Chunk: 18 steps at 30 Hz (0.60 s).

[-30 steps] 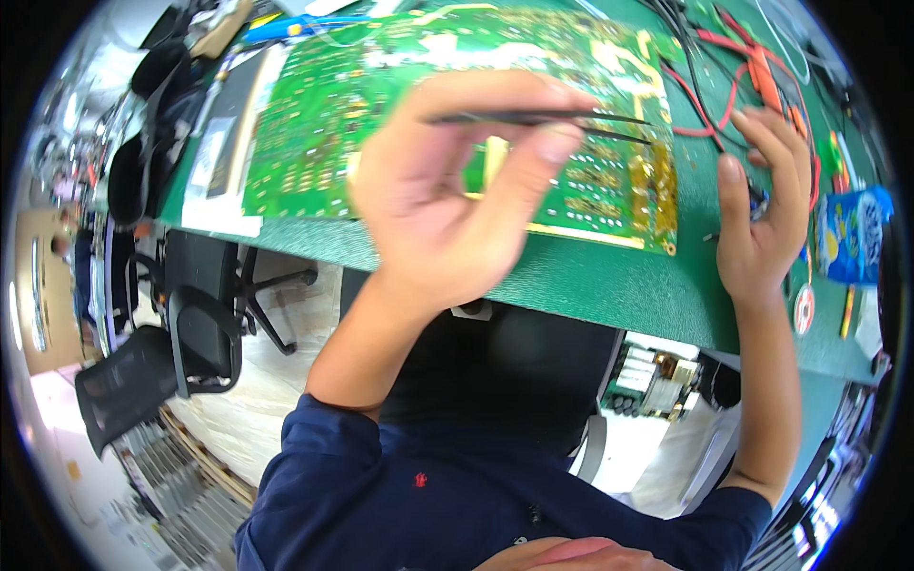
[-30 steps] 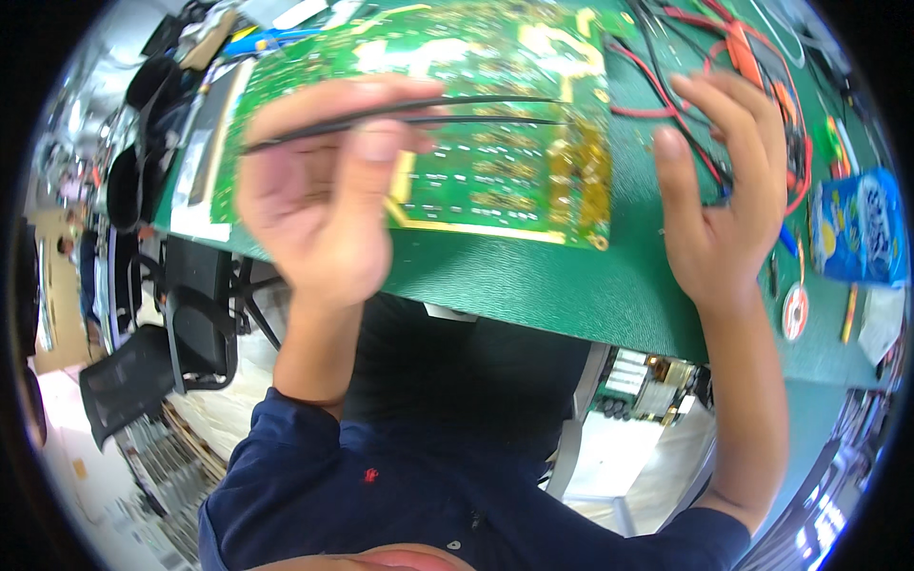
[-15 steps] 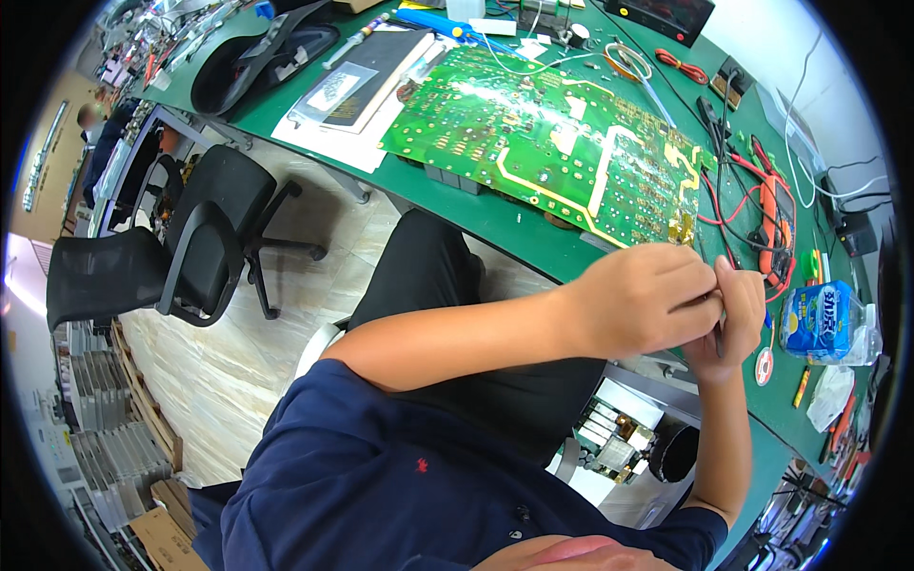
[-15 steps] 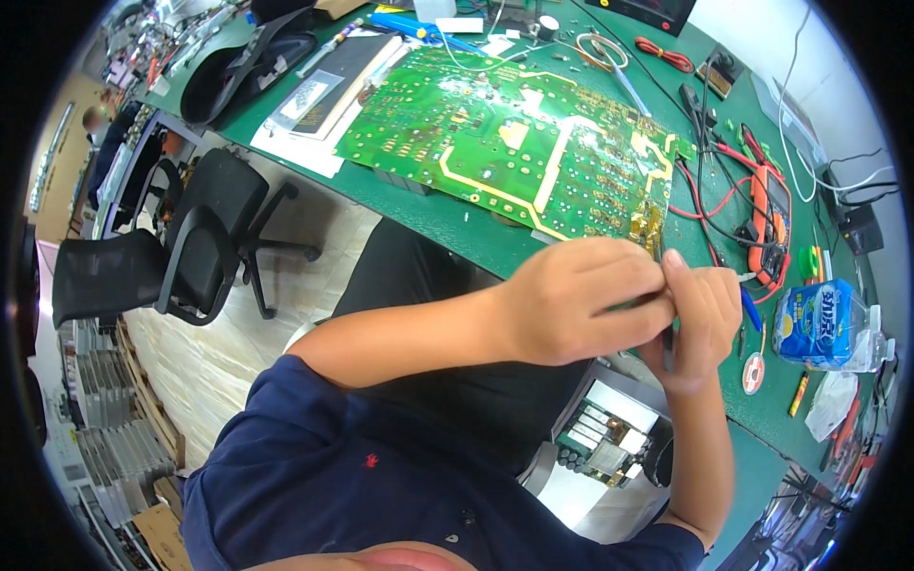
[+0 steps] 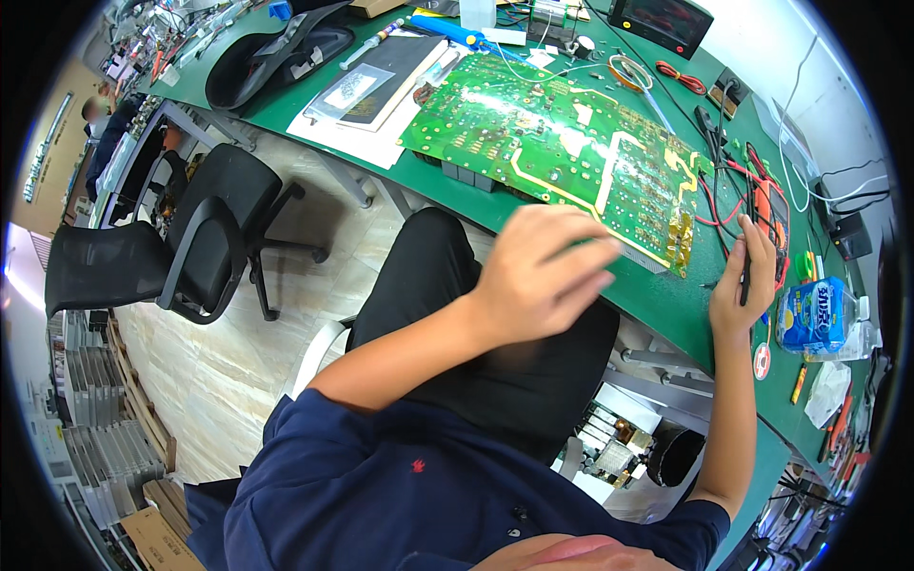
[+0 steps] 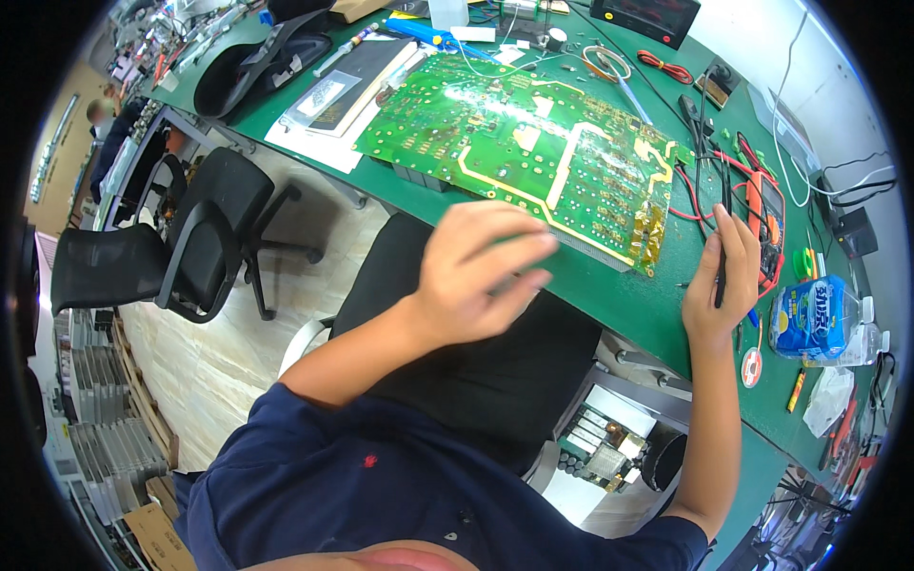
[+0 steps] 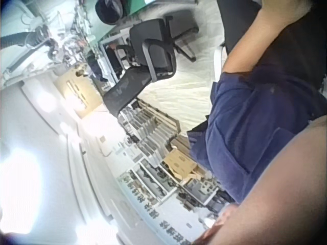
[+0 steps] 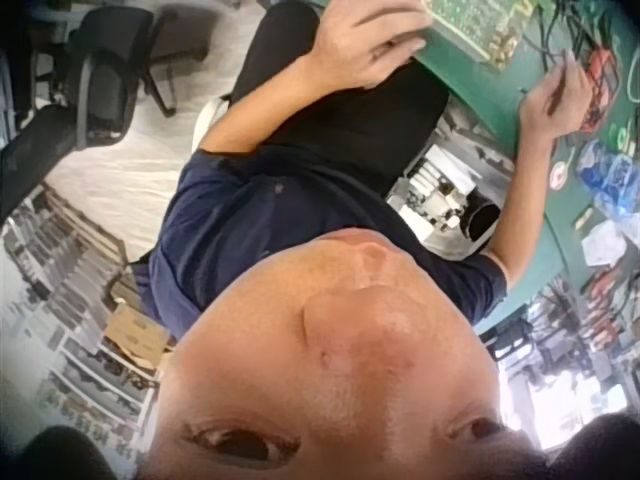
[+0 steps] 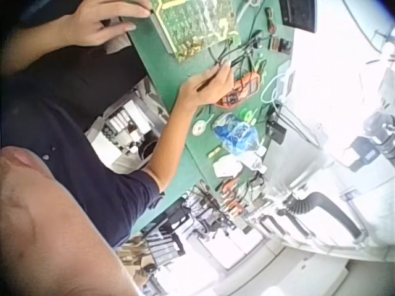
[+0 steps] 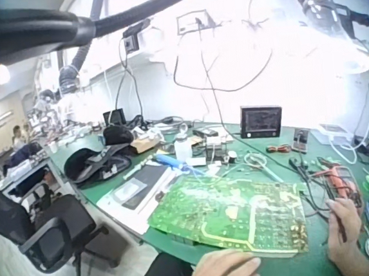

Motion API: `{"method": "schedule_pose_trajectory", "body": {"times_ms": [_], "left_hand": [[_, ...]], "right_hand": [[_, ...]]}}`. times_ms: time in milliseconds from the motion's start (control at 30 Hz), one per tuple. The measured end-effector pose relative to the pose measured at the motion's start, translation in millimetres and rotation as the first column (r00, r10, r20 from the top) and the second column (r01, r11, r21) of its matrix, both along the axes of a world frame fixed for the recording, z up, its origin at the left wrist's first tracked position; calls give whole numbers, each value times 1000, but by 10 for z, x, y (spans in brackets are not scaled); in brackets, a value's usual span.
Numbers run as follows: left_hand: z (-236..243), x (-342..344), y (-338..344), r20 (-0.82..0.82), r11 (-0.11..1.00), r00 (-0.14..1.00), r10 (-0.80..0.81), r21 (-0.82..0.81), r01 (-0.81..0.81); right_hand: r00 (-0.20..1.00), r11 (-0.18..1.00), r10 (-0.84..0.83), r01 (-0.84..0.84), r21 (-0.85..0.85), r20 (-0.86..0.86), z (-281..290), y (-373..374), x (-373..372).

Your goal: The person uses tweezers to pick up a small electronic component and inspects a large circuit board on a green work bench. The person then picks up a tube of solder paste, removes the cap, and uses the tweezers to apply a small amount of the paste to a specific location on the circuit board.

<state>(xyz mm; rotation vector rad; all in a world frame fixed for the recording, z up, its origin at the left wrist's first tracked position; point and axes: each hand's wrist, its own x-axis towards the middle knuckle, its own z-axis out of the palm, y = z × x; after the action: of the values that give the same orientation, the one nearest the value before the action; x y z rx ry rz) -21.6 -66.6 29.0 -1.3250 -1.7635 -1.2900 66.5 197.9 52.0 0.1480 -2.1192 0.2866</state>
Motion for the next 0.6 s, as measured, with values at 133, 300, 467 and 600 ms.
{"method": "schedule_pose_trajectory", "body": {"times_ms": [133, 300, 467, 600], "left_hand": [[-262, -167, -383, 80, 978, 975, 206, 2, -207], [-473, -152, -655, 108, 938, 932, 347, -27, -346], [-740, 152, -603, 258, 978, 944, 204, -91, -186], [-957, 425, -489, 423, 991, 905, 51, -134, 7]], "right_hand": [[992, 994, -75, 82, -66, 97, -71, 70, 40], [989, 995, -87, 92, -36, 117, -75, 58, -19], [989, 983, -61, 83, -162, 134, -145, 102, -10], [987, 979, -77, 102, -175, 143, -210, 158, -6]]}}
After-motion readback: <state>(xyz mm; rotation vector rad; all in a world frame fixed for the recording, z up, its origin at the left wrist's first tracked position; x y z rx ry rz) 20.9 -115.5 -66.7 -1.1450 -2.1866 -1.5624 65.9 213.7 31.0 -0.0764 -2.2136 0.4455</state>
